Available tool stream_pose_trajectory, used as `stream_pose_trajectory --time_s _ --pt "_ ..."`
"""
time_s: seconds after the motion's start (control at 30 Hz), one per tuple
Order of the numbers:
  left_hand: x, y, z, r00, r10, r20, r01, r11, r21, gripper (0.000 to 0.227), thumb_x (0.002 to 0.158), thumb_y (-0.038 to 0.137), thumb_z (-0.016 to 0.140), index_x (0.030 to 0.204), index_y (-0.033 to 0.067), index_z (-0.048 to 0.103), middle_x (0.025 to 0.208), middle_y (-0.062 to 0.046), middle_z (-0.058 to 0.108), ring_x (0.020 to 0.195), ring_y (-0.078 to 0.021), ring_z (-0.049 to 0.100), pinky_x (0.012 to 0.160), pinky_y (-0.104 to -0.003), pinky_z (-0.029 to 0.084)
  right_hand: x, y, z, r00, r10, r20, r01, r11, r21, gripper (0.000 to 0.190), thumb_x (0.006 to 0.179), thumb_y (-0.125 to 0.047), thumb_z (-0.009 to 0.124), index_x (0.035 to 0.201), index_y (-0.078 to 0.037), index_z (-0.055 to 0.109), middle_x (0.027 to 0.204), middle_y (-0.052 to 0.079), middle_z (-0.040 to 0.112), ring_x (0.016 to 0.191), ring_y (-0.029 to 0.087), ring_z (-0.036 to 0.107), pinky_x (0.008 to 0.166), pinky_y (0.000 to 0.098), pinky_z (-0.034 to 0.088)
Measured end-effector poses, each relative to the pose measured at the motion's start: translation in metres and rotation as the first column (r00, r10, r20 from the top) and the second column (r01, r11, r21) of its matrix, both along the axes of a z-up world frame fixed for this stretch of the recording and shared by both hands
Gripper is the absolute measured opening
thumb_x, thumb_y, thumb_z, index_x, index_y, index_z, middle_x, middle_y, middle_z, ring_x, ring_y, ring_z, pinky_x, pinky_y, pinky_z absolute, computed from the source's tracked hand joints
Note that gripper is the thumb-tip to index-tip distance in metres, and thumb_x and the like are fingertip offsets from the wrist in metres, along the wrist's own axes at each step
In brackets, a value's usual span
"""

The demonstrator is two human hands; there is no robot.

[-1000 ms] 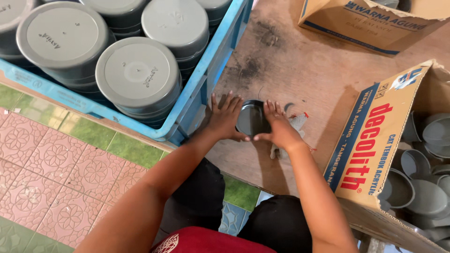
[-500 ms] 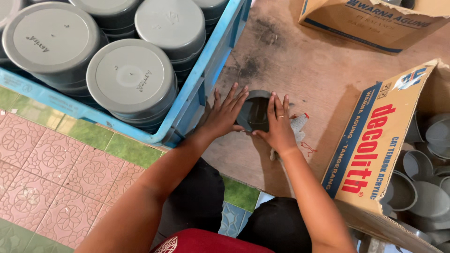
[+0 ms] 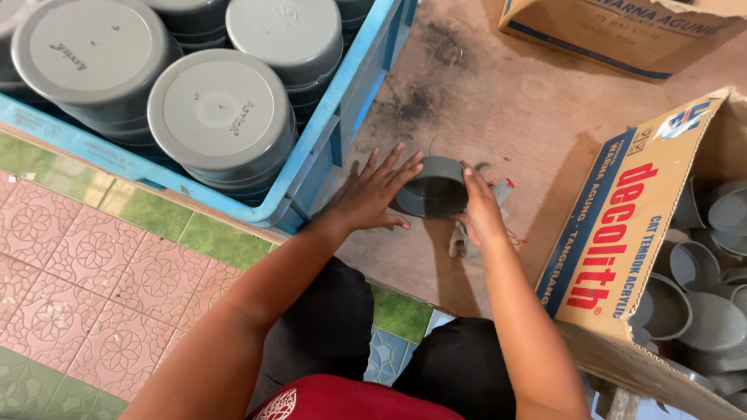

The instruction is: The person wipes plastic caps with a cloth and organizes them into a crate and boxes.

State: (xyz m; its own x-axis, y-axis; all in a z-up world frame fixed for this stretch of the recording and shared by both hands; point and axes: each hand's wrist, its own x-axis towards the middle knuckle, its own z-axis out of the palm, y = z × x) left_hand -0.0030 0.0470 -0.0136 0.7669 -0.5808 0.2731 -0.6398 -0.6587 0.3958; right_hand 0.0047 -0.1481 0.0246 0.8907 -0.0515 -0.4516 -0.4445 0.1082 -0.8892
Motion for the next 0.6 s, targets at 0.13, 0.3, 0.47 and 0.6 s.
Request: stream_pose_trajectory --time_s 0.13,0.3,0.47,0.6 --pt "-0.007 -0.004 0.021 0.964 0.103 -0.244 -0.087 0.993 0.075 0.105 0.066 0.056 0.069 0.142 0.0225 0.004 0.148 -0.005 -0.004 0.129 -0.0468 0.015 0.1 -0.067 0.017 0.011 -0.018 -0.049 0.992 0.076 0.098 -0.049 0.966 -0.253 0.062 0.086 -0.045 0.057 0.135 -0.014 0.036 0.14 0.018 0.029 0.127 0.037 0.031 0.087 0.0655 0.031" --pt "-0.009 -0.007 0.04 0.948 0.067 -0.311 -0.071 0.997 -0.003 0.104 0.072 0.052 0.064 0.14 0.007 0.001 0.146 -0.019 -0.004 0.131 -0.0438 0.01 0.106 -0.057 0.011 -0.008 -0.008 -0.042 0.707 0.365 0.605 -0.019 0.866 -0.5 0.036 0.068 -0.023 0.075 0.098 -0.01 0.061 0.129 0.01 0.046 0.121 0.031 0.041 0.101 0.0382 0.033" --pt "-0.008 -0.005 0.029 0.93 0.084 -0.357 -0.091 0.996 -0.003 0.103 0.075 0.055 0.06 0.14 0.005 -0.003 0.145 -0.021 -0.007 0.132 -0.0411 0.005 0.107 -0.055 0.007 -0.013 -0.003 -0.068 0.624 0.516 0.588 -0.056 0.779 -0.624 0.034 0.065 -0.026 0.077 0.093 -0.015 0.061 0.13 0.002 0.044 0.122 0.025 0.041 0.101 0.0367 0.034" --pt "-0.004 -0.002 0.021 0.896 0.123 -0.427 -0.095 0.992 0.087 0.1 0.077 0.059 0.054 0.14 0.0055 -0.002 0.145 -0.02 -0.005 0.134 -0.038 0.001 0.108 -0.054 0.007 -0.015 0.002 -0.075 0.449 0.647 0.616 0.006 0.688 -0.726 0.029 0.067 -0.031 0.075 0.089 -0.016 0.063 0.123 0.006 0.051 0.116 0.029 0.046 0.097 0.0395 0.039"
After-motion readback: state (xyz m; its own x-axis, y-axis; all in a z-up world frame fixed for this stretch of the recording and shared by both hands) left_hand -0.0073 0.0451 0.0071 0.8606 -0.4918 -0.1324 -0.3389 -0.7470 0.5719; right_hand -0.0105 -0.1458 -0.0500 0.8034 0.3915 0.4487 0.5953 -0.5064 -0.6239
